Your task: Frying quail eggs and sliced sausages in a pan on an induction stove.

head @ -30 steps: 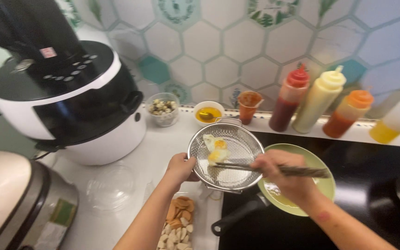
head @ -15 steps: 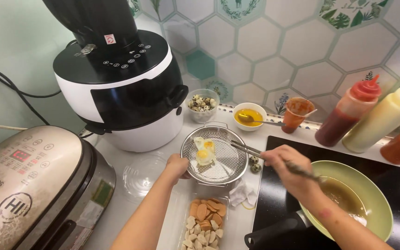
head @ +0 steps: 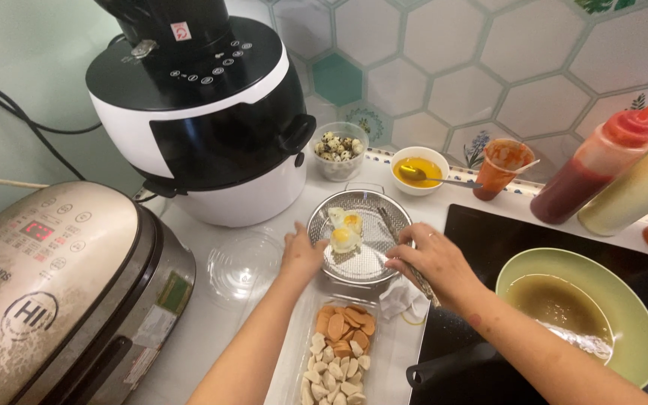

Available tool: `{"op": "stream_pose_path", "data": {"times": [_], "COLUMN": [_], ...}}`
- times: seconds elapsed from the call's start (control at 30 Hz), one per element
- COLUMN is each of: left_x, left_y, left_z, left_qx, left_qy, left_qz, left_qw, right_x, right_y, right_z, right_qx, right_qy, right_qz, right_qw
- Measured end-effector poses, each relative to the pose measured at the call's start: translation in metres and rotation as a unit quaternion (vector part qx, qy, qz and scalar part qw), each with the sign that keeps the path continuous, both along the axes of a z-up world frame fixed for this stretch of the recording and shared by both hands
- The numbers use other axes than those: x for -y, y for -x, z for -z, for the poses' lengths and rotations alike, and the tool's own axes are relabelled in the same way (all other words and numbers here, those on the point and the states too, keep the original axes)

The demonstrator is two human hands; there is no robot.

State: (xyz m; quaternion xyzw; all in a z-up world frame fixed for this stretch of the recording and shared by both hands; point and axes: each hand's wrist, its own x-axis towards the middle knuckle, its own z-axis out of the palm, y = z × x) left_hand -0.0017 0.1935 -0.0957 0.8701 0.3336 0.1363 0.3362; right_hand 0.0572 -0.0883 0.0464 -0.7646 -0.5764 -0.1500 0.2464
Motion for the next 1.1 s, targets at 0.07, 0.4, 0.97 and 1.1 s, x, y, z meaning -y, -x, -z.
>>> {"op": "stream_pose_path", "data": {"times": [0.07, 0.4, 0.97, 1.1], "left_x": [0.039, 0.07, 0.101, 0.112], "left_y": [0.039, 0.228, 0.229, 0.213], "left_z": [-0.062, -0.052, -0.058, -0.068], "left_qx": [0.04, -0.022, 0.054, 0.02], "left_qy": [-0.064, -0.299, -0.123, -0.123], "left_qz": [0.07, 0.458, 0.288, 0.257], "left_qw": [0.995, 0.837, 0.948, 0.958], "right_x": [-0.002, 0.011, -0.038, -0.034], "right_y": [0.001, 0.001, 0.114, 0.098], "right_z": [-0.006, -0.007, 0.013, 0.026], "right_qx": [0.055, 0.013, -0.129, -0.135], "right_qy": [-0.017, 0.059, 0.332, 0.355], "right_qz": [-0.006, -0.08, -0.041, -0.022], "right_qw": [0.998, 0.995, 0.934, 0.925]}}
